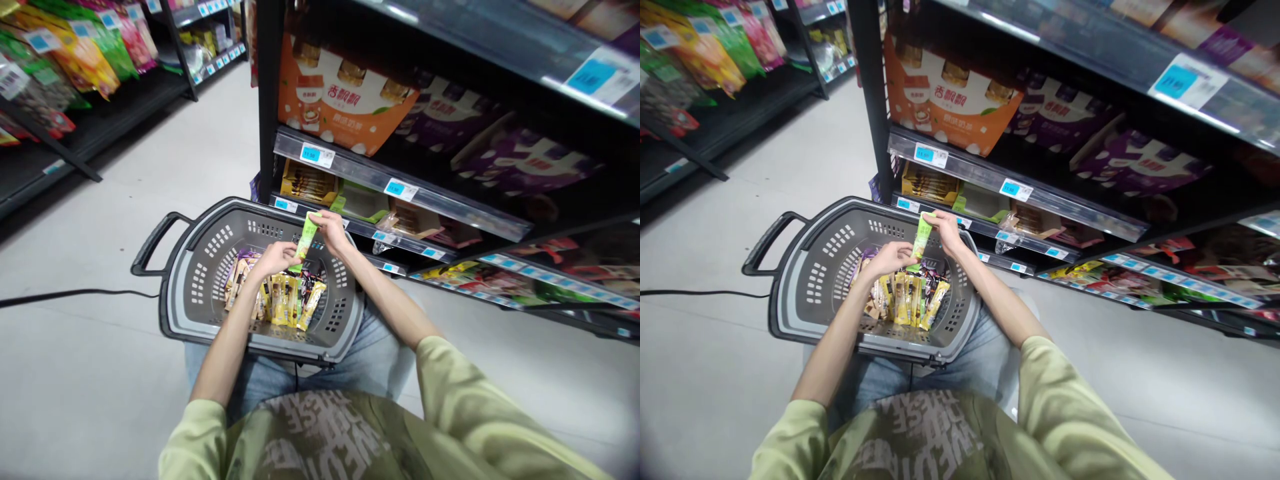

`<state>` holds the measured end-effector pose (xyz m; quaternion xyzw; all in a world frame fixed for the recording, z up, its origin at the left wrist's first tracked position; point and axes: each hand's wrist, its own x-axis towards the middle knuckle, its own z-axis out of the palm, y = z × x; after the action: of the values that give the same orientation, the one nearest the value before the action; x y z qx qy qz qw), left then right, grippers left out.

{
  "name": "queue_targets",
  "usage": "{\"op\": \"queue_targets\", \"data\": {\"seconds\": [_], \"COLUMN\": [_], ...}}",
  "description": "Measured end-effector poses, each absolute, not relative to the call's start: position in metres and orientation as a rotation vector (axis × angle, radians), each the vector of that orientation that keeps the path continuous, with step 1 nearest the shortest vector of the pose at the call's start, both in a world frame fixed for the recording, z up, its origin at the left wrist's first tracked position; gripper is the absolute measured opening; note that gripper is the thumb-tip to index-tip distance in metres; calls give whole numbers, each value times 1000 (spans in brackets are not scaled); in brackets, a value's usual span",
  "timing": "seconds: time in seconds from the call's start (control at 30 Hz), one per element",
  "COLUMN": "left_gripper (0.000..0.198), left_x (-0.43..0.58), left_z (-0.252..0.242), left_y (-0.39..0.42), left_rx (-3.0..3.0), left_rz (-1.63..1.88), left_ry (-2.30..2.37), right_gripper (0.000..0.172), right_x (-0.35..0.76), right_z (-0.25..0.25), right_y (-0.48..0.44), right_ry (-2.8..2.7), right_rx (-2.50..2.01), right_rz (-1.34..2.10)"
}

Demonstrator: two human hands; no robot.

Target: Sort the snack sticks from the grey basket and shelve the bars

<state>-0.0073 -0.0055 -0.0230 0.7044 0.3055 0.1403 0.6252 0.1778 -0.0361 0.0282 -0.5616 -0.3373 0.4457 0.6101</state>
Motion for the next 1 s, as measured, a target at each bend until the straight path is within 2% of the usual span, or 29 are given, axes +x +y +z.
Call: {"op": "queue_targets", "data": {"seconds": [0.27, 0.43, 0.63, 0.77, 0.9, 1.0], "left_gripper": [33, 35, 40, 39, 33, 33], "left_x": [-10, -9, -7, -8, -7, -7], "left_z": [-27, -26, -19, -16, -13, -11], "left_y": [-2, -3, -7, -8, -10, -11], "left_rx": [1758, 1823, 1871, 1910, 1884, 1852], "left_rz": [366, 321, 293, 240, 186, 224], "left_ry": [689, 722, 697, 658, 602, 610], "right_gripper": [35, 43, 38, 40, 34, 35], "right_x": [179, 181, 179, 177, 178, 178], "right_z": [16, 12, 15, 19, 18, 18], "right_y": [-32, -31, -33, -34, -33, -34], "right_ry": [-803, -785, -785, -887, -932, -845], "right_rx": [-1254, -1261, -1292, -1321, -1335, -1256], "right_rz": [934, 907, 822, 882, 943, 1099]}}
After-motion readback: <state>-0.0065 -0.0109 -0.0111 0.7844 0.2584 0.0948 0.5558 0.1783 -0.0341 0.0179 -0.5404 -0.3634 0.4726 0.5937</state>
